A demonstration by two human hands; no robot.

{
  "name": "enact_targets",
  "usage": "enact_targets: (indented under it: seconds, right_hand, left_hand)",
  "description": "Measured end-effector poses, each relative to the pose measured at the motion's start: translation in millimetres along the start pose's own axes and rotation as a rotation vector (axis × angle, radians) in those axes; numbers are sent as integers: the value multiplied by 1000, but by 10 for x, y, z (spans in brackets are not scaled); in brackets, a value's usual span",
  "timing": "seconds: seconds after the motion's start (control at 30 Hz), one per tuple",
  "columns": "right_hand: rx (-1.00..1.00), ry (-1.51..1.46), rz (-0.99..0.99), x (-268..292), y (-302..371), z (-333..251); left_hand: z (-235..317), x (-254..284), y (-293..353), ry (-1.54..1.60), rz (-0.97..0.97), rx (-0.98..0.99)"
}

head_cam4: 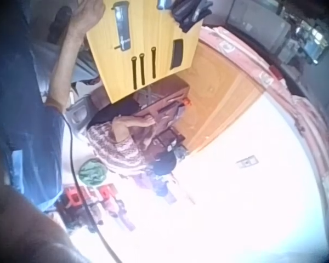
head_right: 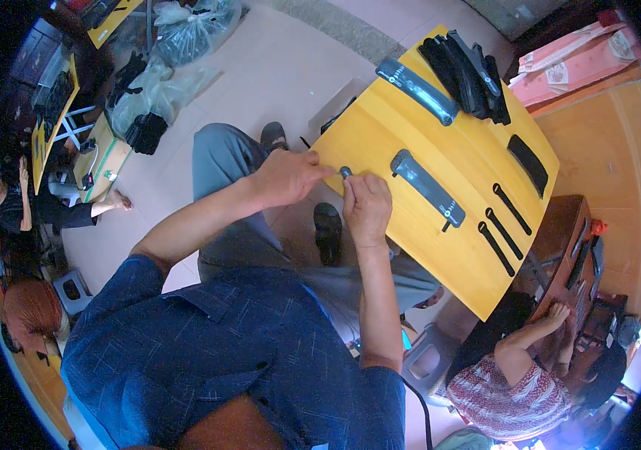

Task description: Assembling and folding elastic straps at a workshop table.

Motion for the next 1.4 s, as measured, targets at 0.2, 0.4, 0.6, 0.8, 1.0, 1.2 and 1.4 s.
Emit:
enact_targets:
  seconds: [0.2, 0.4, 0.6, 0.8, 1.0, 1.2, 1.4]
  right_hand:
    - [-20, 1, -31, 12, -22, -3]
    - [-11, 14, -44, 34, -41, 0]
    - [-32, 21, -100, 134, -65, 22]
    - [-48, 69, -28, 239, 55, 35]
    - [-37, 55, -32, 231, 40, 69]
    - [-6, 66, -31, 193, -16, 61]
    - [3, 48, -12, 27, -112, 23]
  left_hand:
    - [-4, 118, -108, -6, -97, -44]
    - [26, 236, -298, -39, -344, -31]
    - [29, 260, -387, -34, -432, -55]
    - [8, 177, -256, 21, -290, -6]
    - [90, 187, -219, 37, -258, 61]
    - [77, 143, -226, -16, -315, 37]
    - [25, -5, -202, -50, -203, -29]
Point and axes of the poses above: each hand's wrist, its own y-axis away from the middle knuckle, its own x-axis out of the back of the hand, z = x × y, the point moved 1 cm from there along -y, towards the middle knuckle, and after that the axes turned 1 degree about -x, right-handed, at the moved point
